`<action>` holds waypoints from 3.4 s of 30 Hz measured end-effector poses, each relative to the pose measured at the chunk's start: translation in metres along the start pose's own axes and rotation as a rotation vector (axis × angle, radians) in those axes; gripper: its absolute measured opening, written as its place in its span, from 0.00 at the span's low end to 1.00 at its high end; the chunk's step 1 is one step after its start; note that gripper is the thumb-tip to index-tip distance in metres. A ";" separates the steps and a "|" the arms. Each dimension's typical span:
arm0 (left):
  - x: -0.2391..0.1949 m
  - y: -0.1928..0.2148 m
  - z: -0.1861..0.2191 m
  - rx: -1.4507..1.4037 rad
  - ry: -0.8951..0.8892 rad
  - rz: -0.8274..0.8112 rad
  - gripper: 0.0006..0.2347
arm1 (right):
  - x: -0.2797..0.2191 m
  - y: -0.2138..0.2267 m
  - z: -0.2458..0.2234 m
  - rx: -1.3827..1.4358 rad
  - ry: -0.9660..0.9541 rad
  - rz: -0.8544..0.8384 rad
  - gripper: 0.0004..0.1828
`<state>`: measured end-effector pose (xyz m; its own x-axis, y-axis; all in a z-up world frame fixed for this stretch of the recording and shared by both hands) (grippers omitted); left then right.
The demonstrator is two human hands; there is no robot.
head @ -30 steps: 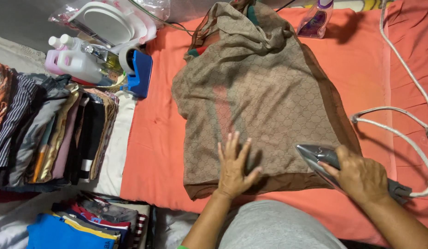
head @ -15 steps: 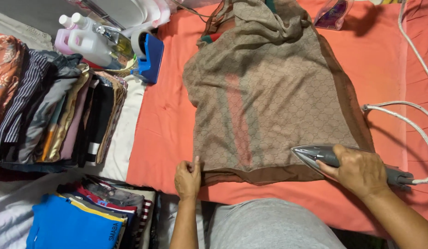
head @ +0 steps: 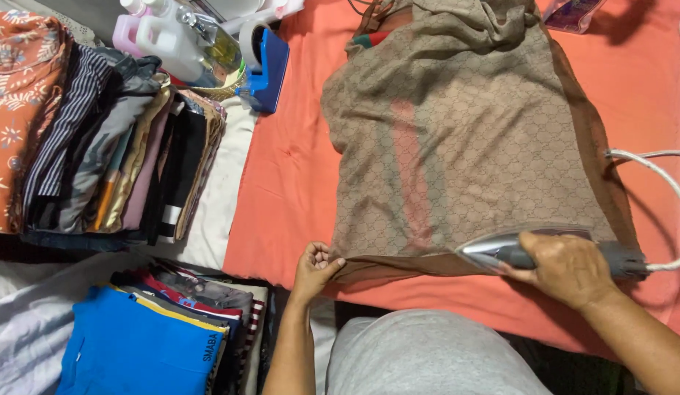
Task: Iron a patterned brown scarf on a workspace.
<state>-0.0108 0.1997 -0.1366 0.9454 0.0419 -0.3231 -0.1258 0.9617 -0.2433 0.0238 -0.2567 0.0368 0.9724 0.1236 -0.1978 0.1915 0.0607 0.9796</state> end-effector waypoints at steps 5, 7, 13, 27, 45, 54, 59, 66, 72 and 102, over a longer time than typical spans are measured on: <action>-0.011 -0.017 0.042 0.145 0.164 -0.191 0.22 | 0.008 0.005 -0.025 0.058 0.261 0.111 0.31; -0.018 -0.028 0.065 0.209 0.104 -0.278 0.26 | 0.014 0.011 -0.033 0.059 0.245 0.141 0.32; -0.031 -0.046 0.101 0.569 0.201 -0.355 0.43 | 0.019 0.010 -0.057 0.150 0.289 0.102 0.30; -0.005 -0.043 0.103 0.953 0.114 -0.513 0.19 | 0.069 0.013 -0.117 0.110 0.357 0.049 0.27; 0.040 -0.037 0.089 1.017 0.329 -0.627 0.14 | 0.159 0.035 -0.135 0.056 -0.007 -0.041 0.26; 0.053 -0.041 0.099 1.107 0.212 -0.760 0.15 | 0.122 0.023 -0.164 0.143 0.090 0.013 0.26; 0.082 -0.040 0.118 1.147 0.146 -0.688 0.15 | 0.146 0.023 -0.154 0.128 0.089 0.088 0.27; 0.181 -0.051 0.138 0.767 -0.223 -0.066 0.08 | 0.216 0.037 -0.114 0.029 -0.169 0.154 0.27; 0.282 -0.086 0.158 0.881 -0.769 0.246 0.15 | 0.179 0.035 -0.146 0.163 0.050 -0.046 0.25; 0.433 -0.098 0.176 0.922 -0.349 0.508 0.12 | 0.305 0.052 -0.070 0.117 -0.112 0.032 0.27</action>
<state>0.4642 0.1717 -0.0920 0.8982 0.4233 0.1186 -0.3884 0.6379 0.6650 0.3207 -0.1462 0.0249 0.9858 0.0123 -0.1673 0.1677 -0.0580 0.9841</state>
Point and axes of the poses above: each hand's wrist, its own x-axis towards the middle knuckle, its own y-axis out of the back of the hand, z = x × y, the point moved 4 cm from there along x, towards the middle knuckle, and after that the axes turned 5 degrees about -x, right-handed, at the moved point
